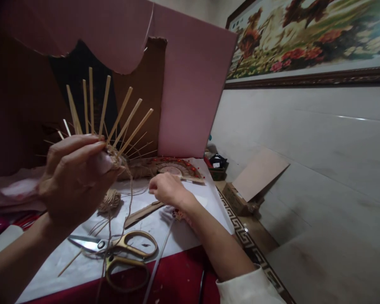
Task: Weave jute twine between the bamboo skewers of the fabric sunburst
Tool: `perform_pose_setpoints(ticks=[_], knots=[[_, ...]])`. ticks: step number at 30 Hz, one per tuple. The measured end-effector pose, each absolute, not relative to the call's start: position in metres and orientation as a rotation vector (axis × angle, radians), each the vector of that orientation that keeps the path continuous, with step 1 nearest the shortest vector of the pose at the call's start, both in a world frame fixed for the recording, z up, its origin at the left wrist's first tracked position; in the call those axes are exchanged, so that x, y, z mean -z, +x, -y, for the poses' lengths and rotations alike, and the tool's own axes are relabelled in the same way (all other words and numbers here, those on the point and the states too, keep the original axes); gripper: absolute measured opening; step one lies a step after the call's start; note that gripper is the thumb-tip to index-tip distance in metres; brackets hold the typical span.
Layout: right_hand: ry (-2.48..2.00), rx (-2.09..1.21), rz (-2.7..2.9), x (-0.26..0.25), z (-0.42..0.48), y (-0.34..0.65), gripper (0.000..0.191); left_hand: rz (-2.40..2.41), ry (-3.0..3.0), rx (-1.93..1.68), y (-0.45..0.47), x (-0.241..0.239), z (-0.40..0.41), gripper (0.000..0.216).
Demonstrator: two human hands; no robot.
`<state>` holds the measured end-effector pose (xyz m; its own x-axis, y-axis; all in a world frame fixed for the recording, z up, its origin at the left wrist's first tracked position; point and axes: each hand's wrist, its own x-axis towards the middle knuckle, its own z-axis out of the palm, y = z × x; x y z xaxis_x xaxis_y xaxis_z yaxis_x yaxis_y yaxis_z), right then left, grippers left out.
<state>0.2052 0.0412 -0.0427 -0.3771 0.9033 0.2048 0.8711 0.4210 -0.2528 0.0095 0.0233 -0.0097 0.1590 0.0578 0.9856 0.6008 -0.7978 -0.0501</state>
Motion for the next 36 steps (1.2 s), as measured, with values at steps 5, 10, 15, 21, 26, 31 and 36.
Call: perform_pose_setpoints(ticks=[5, 10, 15, 21, 26, 31, 36], knots=[[-1.397, -0.239, 2.644, 0.076, -0.047, 0.187, 0.019, 0.633, -1.987, 1.688, 0.008, 0.009, -0.024, 0.047], [-1.386, -0.273, 2.661, 0.096, -0.053, 0.182, 0.019, 0.684, -1.993, 1.654, 0.006, 0.007, -0.023, 0.042], [-1.408, -0.248, 2.462, 0.089, -0.060, 0.196, 0.011, 0.752, -1.968, 1.647, 0.004, 0.009, -0.026, 0.036], [-1.361, -0.108, 2.065, 0.065, -0.047, 0.221, 0.010, 0.800, -1.935, 1.575, -0.012, 0.035, -0.027, 0.038], [-1.020, -0.096, 1.766, 0.067, -0.011, 0.214, 0.015, 0.841, -1.929, 1.559, -0.022, 0.061, -0.015, 0.043], [-0.826, -0.101, 1.789, 0.062, 0.020, 0.193, 0.005, 0.794, -1.991, 1.509, -0.024, 0.073, 0.000, 0.048], [-0.744, 0.033, 1.879, 0.060, 0.034, 0.181, 0.014, 0.790, -2.007, 1.489, -0.023, 0.075, 0.007, 0.048]])
